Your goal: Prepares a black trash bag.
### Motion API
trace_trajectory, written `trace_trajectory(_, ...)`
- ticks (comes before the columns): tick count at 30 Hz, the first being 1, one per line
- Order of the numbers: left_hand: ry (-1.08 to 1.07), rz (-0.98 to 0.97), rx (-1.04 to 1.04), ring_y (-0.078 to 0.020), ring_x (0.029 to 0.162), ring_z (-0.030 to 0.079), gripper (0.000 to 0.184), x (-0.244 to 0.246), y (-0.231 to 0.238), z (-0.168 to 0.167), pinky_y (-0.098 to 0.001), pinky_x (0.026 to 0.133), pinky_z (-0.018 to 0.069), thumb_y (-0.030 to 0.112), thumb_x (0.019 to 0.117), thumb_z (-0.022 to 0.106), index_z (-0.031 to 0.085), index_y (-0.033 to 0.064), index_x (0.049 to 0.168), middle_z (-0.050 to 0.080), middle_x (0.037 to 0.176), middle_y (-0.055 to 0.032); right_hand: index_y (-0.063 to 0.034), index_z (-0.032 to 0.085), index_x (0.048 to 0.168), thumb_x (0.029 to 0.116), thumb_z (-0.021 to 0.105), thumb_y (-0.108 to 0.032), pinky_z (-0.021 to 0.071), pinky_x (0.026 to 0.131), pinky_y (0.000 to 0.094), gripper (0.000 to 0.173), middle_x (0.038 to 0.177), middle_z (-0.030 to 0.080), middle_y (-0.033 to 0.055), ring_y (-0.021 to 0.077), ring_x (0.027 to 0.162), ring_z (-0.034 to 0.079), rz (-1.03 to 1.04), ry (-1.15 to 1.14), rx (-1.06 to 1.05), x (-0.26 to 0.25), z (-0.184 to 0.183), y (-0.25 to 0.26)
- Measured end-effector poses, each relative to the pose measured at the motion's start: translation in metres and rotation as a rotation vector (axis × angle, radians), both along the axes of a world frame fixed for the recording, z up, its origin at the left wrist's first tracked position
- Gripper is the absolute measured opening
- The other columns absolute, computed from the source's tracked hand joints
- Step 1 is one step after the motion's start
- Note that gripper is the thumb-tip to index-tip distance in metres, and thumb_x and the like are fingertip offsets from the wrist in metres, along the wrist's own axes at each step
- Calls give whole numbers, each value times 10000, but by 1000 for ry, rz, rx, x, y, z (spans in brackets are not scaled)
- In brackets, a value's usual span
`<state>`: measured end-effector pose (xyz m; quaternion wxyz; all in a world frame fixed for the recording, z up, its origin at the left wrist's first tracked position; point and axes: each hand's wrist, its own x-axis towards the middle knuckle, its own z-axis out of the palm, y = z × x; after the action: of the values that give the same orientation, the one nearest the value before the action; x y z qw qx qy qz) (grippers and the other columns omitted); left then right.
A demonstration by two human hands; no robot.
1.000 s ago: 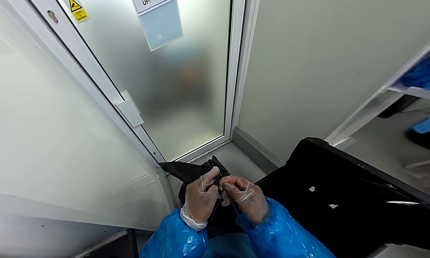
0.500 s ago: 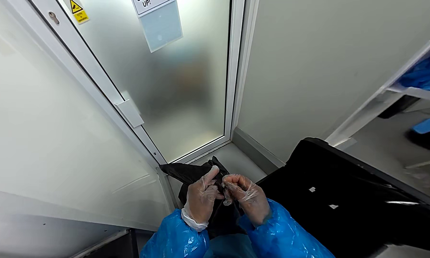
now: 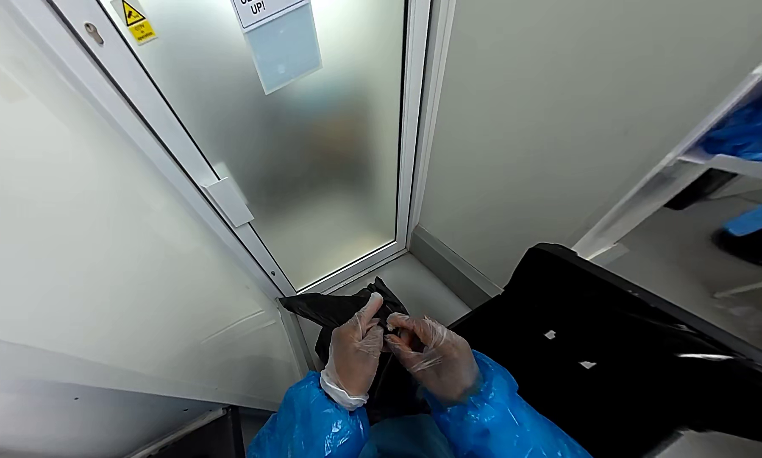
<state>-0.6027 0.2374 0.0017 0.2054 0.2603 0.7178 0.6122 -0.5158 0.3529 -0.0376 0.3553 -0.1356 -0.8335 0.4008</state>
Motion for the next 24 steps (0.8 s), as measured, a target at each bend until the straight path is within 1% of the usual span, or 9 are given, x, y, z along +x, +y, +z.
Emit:
trace_trajectory(3, 26, -5, -36, -95, 954, 713, 416, 0, 0, 1, -251, 888, 569, 19, 983, 537, 580, -34, 1394, 715, 1185, -168, -101, 813, 997, 875, 647, -228, 602, 608, 381, 241, 816, 755, 78, 200, 696, 725, -105, 2, 204, 0, 5, -6)
trace_trajectory(5, 61, -17, -53, -95, 949, 715, 424, 1, 1, 2, -253, 893, 564, 12, 979, 538, 578, -34, 1399, 720, 1177, -173, -107, 828, 954, 861, 626, -175, 595, 576, 399, 232, 806, 763, 103, 238, 688, 739, -175, 39, 288, -1, 7, -10)
trace_trajectory(7, 94, -14, -72, -95, 948, 715, 435, 2, 0, 2, -254, 895, 559, 8, 968, 544, 584, -23, 1400, 723, 1179, -173, -100, 828, 925, 856, 622, -181, 585, 557, 390, 231, 782, 761, 98, 220, 658, 732, -221, 47, 268, -1, 7, -14)
trace_trajectory(10, 118, -2, -51, -84, 859, 713, 437, 2, 0, 1, -249, 829, 577, 18, 956, 538, 593, -29, 1386, 741, 1097, -155, -70, 806, 885, 847, 623, -183, 587, 581, 305, 219, 748, 751, 72, 135, 633, 713, -222, 52, 87, -1, 6, -13)
trace_trajectory(12, 93, -4, -30, -105, 814, 730, 444, 3, 0, 3, -262, 793, 608, -4, 960, 526, 569, -46, 1400, 743, 1053, -161, -50, 799, 902, 861, 628, -162, 593, 618, 245, 209, 765, 753, 51, 77, 655, 709, -158, 37, -104, 1, 7, -10)
trace_trajectory(15, 64, -7, -28, -111, 797, 736, 439, 5, 2, 7, -264, 770, 619, -21, 964, 529, 565, -51, 1401, 744, 1028, -162, -60, 786, 912, 865, 638, -152, 592, 602, 202, 181, 743, 738, -10, 10, 632, 688, -81, -9, -354, 4, 13, -8)
trace_trajectory(18, 67, 6, 0, -92, 768, 727, 422, 5, 2, 6, -245, 741, 615, -25, 957, 534, 592, -44, 1375, 746, 1023, -142, -59, 757, 899, 843, 647, -143, 567, 574, 183, 149, 702, 700, -40, -9, 598, 654, -73, -22, -482, 3, 14, -7)
trace_trajectory(22, 31, 126, 29, -81, 701, 683, 350, -12, -3, 6, -240, 680, 588, -26, 947, 534, 674, -13, 1268, 739, 963, -100, -39, 685, 927, 874, 599, -85, 545, 577, 206, 110, 673, 639, -59, 8, 584, 616, -86, 8, -642, 6, 14, 9)
trace_trajectory(24, -4, 220, 34, -98, 704, 661, 320, -27, -8, 4, -257, 673, 568, -44, 954, 534, 690, -4, 1231, 722, 969, -106, -44, 656, 913, 902, 575, -20, 523, 557, 183, 85, 645, 625, -69, 1, 559, 596, -112, 43, -726, 9, 14, 21)
